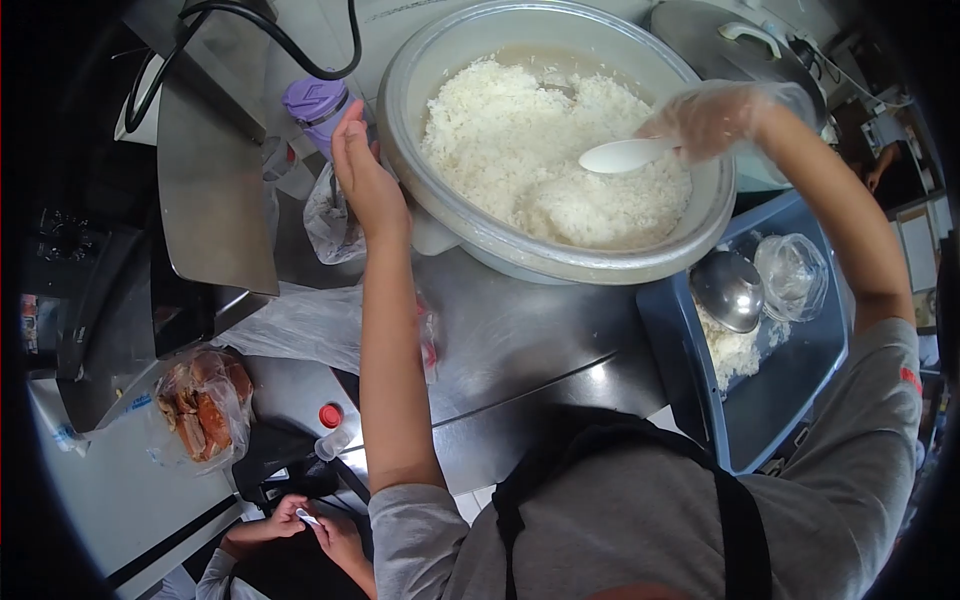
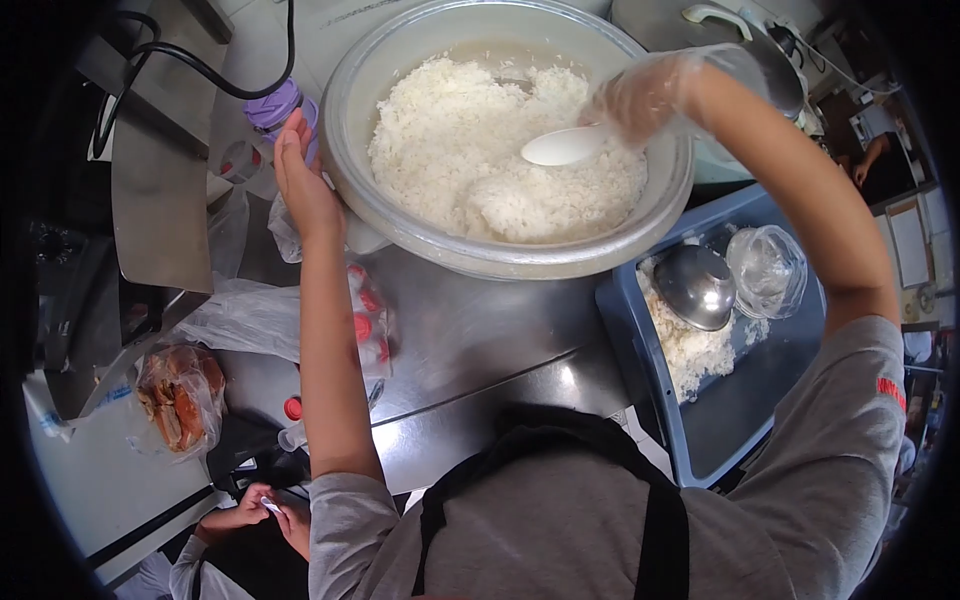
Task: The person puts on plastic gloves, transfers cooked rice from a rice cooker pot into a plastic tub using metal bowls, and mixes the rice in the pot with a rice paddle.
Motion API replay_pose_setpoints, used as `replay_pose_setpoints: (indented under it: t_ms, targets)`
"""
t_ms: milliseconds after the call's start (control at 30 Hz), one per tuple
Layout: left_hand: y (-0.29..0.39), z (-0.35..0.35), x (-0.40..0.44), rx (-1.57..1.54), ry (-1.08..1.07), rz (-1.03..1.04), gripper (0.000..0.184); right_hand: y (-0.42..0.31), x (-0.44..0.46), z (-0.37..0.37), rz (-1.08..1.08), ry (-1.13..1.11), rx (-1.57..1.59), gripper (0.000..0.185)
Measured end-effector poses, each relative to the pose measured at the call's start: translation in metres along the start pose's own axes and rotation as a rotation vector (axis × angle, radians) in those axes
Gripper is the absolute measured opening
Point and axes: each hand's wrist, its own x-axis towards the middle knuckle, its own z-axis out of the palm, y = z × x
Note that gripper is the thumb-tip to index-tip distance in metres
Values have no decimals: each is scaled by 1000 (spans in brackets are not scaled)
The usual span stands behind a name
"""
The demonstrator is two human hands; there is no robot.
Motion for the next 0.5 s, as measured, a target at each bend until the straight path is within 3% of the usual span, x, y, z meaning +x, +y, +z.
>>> replay_pose_setpoints:
  t_ms: [67, 133, 200, 233, 333, 367, 433, 467, 500]
  targets:
    - [-3, -2, 1, 14, -12, 17, 38, -15, -17, -40, 150, 7, -58, 40]
    - [-1, -1, 1, 28, -11, 18, 38, -15, -12, -43, 167, 22, -10, 35]
    - [-2, 0, 1, 47, -15, 25, 38, -16, 3, -17, -107, 760, -448, 12]
    - [-3, 0, 2, 62, -18, 36, 37, -29, 18, -12, -217, 800, -549, 8]
    - [-1, -2, 2, 102, -9, 57, 35, -69, 36, -30, -183, 486, -587, 15]
    - [-1, -2, 0, 111, -12, 56, 34, -72, 39, -40, -193, 490, -585, 15]
    - [0, -2, 0, 87, -4, 55, 34, -68, 44, -61, -243, 574, 179, 22]
    - [-1, -1, -1, 60, -4, 50, 33, -59, 54, -55, -243, 576, 174, 22]
    - [-2, -1, -2, 58, -1, 56, 33, -49, 73, -37, -152, 817, 476, 26]
